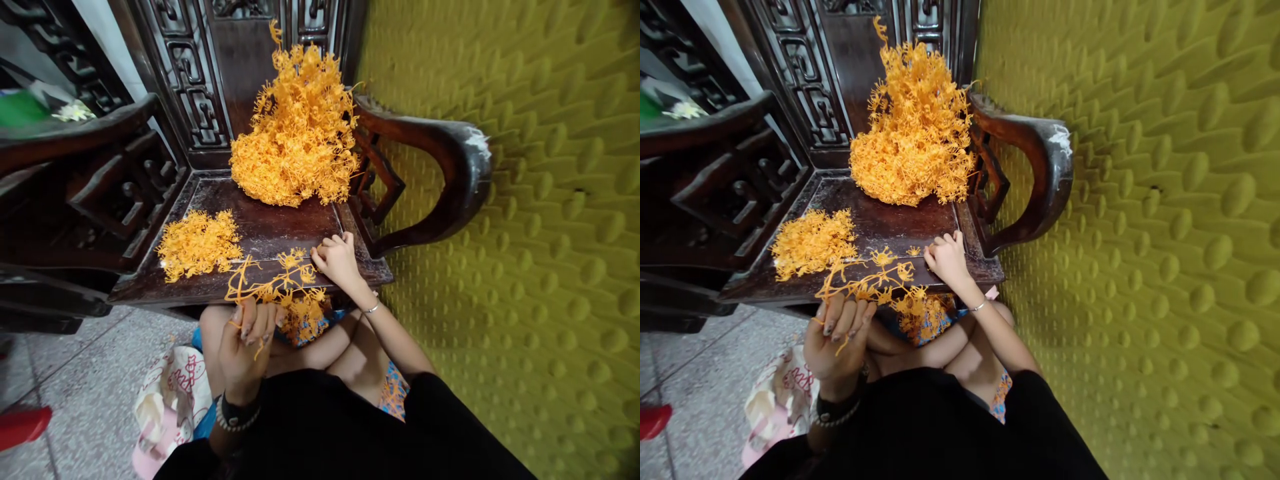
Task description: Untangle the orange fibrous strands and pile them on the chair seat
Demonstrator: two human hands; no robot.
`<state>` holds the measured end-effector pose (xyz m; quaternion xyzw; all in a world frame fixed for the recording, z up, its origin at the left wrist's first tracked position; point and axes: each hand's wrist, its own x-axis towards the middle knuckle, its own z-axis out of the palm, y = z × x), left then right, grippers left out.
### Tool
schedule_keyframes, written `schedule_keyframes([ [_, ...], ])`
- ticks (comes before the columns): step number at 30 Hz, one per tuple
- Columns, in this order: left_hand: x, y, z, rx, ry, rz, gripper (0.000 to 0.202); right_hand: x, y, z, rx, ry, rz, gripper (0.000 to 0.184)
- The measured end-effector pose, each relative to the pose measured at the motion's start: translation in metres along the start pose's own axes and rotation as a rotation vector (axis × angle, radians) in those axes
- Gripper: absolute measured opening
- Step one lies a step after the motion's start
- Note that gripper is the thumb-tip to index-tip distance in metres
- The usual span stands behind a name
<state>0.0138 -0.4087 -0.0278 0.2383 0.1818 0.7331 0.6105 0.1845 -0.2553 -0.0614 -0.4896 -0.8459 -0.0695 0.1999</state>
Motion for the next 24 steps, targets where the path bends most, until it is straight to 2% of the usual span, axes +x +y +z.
schedule_keyframes([
  [3,0.002,0.001,0.0,-0.014,-0.014,0.001,0.051,0.001,0.002,-0.001,0.001,0.014,0.024,0.044],
  [9,0.004,0.002,-0.002,-0.058,-0.083,0.002,0.05,0.001,-0.001,-0.003,-0.033,0.035,-0.037,0.052],
  [16,0.004,0.0,-0.003,-0.013,-0.075,-0.004,0.052,-0.001,0.005,-0.004,0.033,0.068,0.019,0.042],
  [20,0.004,0.001,-0.004,-0.082,-0.139,-0.046,0.05,0.0,0.007,-0.003,0.044,0.046,0.016,0.031],
  [22,0.004,0.002,-0.005,-0.122,-0.192,-0.065,0.047,-0.001,0.006,-0.006,0.122,0.069,0.058,0.029],
  [24,0.005,0.003,-0.005,-0.178,-0.256,-0.088,0.044,-0.004,0.003,-0.015,0.374,0.081,0.099,0.039],
])
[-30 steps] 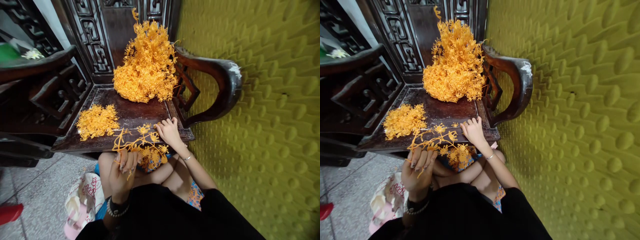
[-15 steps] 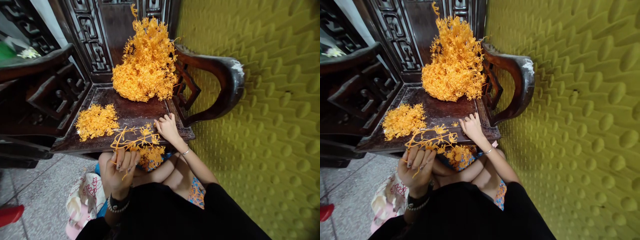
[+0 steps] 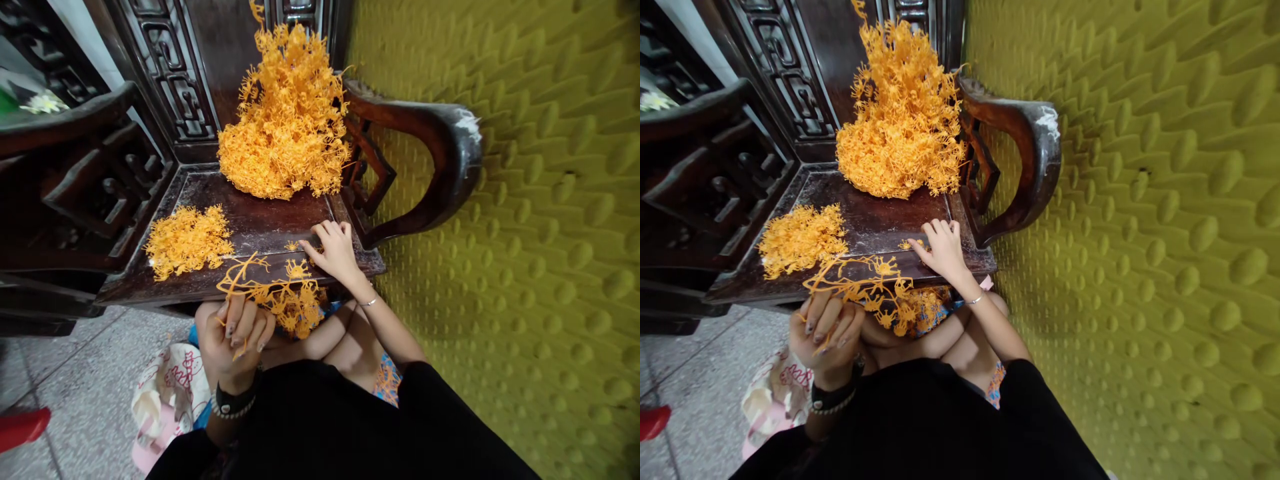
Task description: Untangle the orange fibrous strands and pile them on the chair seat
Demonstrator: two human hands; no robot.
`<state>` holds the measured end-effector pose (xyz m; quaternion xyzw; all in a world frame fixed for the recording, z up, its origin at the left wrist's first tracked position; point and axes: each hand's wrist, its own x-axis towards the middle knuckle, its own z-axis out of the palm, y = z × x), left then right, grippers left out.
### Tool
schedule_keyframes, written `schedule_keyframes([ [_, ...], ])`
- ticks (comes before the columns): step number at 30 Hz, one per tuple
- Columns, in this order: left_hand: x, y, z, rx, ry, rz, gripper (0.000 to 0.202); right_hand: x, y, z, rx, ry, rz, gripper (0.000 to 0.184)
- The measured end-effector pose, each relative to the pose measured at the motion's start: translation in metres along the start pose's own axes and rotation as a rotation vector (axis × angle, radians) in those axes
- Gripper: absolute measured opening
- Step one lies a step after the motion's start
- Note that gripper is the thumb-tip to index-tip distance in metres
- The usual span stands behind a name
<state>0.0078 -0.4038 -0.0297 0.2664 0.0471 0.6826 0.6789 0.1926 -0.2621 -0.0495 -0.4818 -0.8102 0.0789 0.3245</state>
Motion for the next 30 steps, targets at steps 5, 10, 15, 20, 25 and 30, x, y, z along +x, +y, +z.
schedule_keyframes([
  [5,0.003,0.005,-0.002,-0.184,-0.132,-0.122,0.032,-0.02,-0.038,-0.024,0.987,-0.381,-0.129,0.074],
  [10,-0.002,0.015,-0.004,-0.118,-0.152,-0.179,0.027,-0.038,-0.077,-0.025,1.1,-0.457,0.048,0.039],
  [15,-0.006,0.024,-0.017,0.39,-0.041,0.035,0.099,-0.043,-0.082,-0.021,1.189,-0.561,0.082,0.018],
  [20,-0.002,0.016,-0.026,0.621,-0.034,0.16,0.112,-0.049,-0.08,-0.021,1.342,-0.509,0.225,0.016],
  [25,-0.006,-0.006,-0.014,0.655,0.116,0.323,0.096,-0.056,-0.089,-0.018,1.397,-0.348,0.31,0.017],
  [30,-0.013,-0.01,-0.007,0.367,0.12,0.375,0.062,-0.057,-0.097,-0.023,1.404,-0.193,0.367,0.023],
])
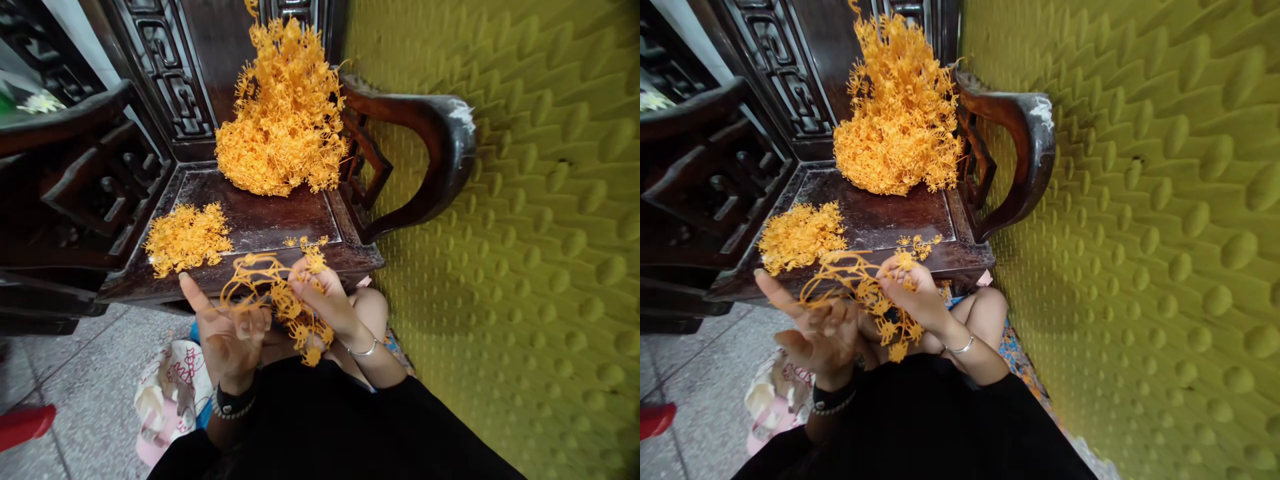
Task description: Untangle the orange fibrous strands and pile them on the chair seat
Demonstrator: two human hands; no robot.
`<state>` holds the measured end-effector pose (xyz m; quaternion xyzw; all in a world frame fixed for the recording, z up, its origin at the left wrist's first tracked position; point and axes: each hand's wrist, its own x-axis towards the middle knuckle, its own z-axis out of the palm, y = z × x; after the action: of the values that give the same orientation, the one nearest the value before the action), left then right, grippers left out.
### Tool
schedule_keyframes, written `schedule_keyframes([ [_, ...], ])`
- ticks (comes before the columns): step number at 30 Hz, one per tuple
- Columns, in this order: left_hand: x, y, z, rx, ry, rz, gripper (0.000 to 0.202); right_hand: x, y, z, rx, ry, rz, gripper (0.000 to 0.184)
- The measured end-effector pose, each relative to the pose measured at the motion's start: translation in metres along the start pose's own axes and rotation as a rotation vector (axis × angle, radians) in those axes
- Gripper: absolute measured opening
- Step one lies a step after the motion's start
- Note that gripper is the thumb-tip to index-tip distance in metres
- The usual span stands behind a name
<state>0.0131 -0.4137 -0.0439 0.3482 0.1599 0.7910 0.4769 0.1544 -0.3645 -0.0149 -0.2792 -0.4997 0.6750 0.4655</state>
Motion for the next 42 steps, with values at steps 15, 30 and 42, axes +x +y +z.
schedule_keyframes([
  [15,0.001,-0.013,0.008,0.807,0.073,-0.319,0.019,-0.004,0.002,0.006,-0.047,-0.002,-0.103,0.02],
  [30,0.002,-0.013,0.015,0.895,-0.092,-0.022,0.03,0.0,-0.046,-0.021,-0.04,0.237,-0.278,0.013],
  [42,0.001,-0.034,-0.004,0.595,-0.081,-0.363,0.047,0.008,-0.01,-0.003,-0.21,0.233,-0.099,0.018],
])
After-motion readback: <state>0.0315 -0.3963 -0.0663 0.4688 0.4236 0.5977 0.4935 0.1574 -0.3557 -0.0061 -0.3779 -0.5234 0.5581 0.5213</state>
